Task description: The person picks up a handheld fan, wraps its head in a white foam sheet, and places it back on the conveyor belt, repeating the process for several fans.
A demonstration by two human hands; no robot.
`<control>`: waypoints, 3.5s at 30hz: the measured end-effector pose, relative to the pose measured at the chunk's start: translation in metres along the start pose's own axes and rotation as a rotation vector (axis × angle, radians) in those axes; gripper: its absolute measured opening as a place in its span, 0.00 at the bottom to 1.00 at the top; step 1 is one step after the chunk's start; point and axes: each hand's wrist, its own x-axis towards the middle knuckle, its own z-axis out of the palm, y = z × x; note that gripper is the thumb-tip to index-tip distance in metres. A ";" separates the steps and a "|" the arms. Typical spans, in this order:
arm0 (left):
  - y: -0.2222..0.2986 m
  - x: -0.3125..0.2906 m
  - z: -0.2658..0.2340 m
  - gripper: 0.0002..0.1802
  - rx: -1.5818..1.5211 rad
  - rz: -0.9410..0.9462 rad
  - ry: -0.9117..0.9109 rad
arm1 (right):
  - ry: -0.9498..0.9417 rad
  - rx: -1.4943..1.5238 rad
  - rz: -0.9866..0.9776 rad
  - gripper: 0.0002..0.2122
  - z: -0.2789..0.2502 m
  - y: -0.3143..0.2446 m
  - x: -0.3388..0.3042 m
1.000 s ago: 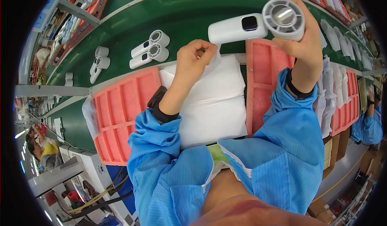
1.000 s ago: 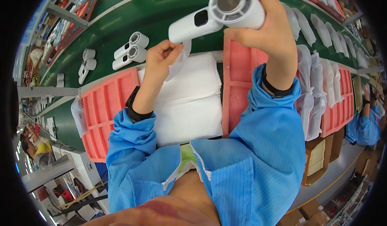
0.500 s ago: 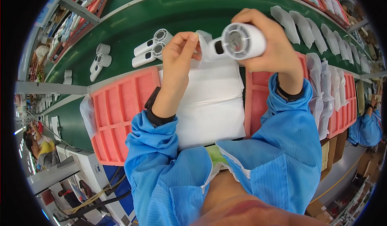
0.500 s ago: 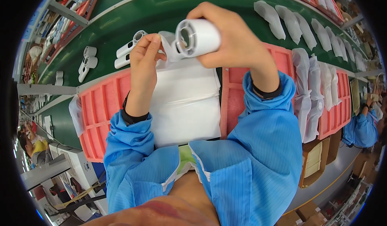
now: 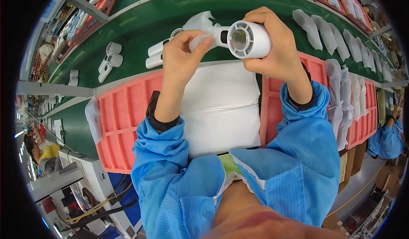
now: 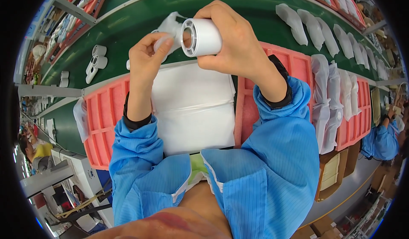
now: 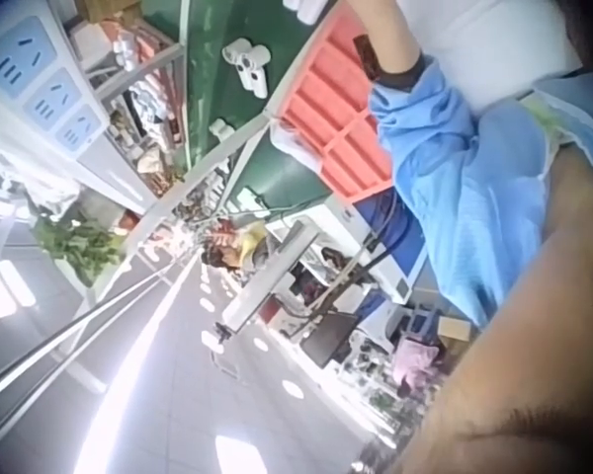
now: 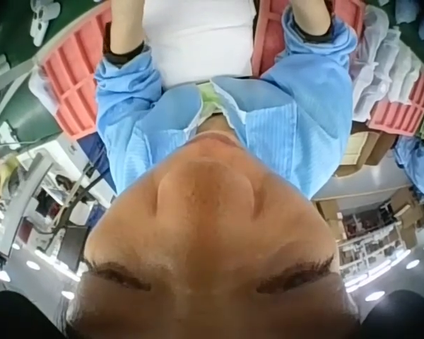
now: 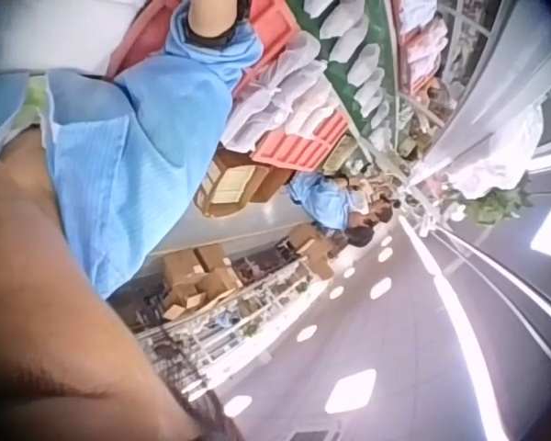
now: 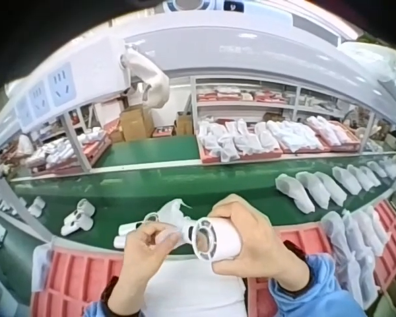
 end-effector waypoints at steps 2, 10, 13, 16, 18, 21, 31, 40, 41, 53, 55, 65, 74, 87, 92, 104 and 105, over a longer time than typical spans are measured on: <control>-0.003 0.000 -0.003 0.09 0.142 0.106 0.054 | 0.002 0.109 -0.026 0.26 0.004 -0.002 0.000; 0.022 -0.025 0.010 0.07 0.017 0.289 -0.039 | -0.035 0.004 -0.028 0.35 0.050 -0.003 -0.013; 0.029 -0.035 0.017 0.08 0.212 0.382 -0.039 | -0.060 -0.038 0.056 0.37 0.048 -0.008 -0.016; 0.026 -0.041 0.031 0.11 0.395 0.474 -0.033 | -0.082 -0.060 0.112 0.37 0.048 0.001 -0.017; 0.023 -0.047 0.036 0.16 0.570 0.566 -0.009 | -0.107 -0.054 0.131 0.35 0.051 0.010 -0.017; 0.020 -0.038 0.042 0.19 0.543 0.685 -0.011 | -0.032 -0.017 0.183 0.33 0.048 0.025 -0.018; 0.021 -0.017 0.015 0.24 0.475 0.519 0.096 | -0.050 0.679 0.384 0.31 0.048 -0.009 -0.019; 0.038 -0.015 0.002 0.22 -0.057 0.346 -0.177 | -0.256 0.399 0.397 0.25 0.045 0.010 -0.025; 0.036 -0.014 0.003 0.21 0.044 0.355 -0.017 | -0.176 0.251 0.389 0.24 0.043 0.014 -0.024; 0.030 -0.023 0.013 0.12 0.664 0.800 0.115 | -0.124 0.147 0.412 0.13 0.040 0.003 -0.019; 0.028 -0.021 0.009 0.12 0.709 0.783 0.126 | -0.110 0.229 0.470 0.12 0.034 0.004 -0.016; 0.032 -0.020 0.020 0.14 0.343 0.575 0.181 | -0.213 0.088 0.387 0.12 0.038 0.000 -0.020; 0.017 -0.019 0.012 0.18 0.768 0.867 0.169 | -0.170 0.014 0.366 0.20 0.043 0.001 -0.021; 0.013 -0.019 0.023 0.12 0.566 0.807 0.295 | -0.122 -0.052 0.341 0.19 0.049 0.002 -0.024; 0.012 -0.018 0.015 0.12 0.766 0.889 0.275 | -0.150 -0.023 0.381 0.18 0.047 -0.001 -0.023; 0.021 -0.008 0.003 0.08 0.366 0.537 0.216 | -0.285 0.231 0.508 0.20 0.029 0.000 -0.012; 0.021 -0.008 0.002 0.08 0.175 0.399 0.230 | -0.316 0.277 0.488 0.20 0.028 0.000 -0.011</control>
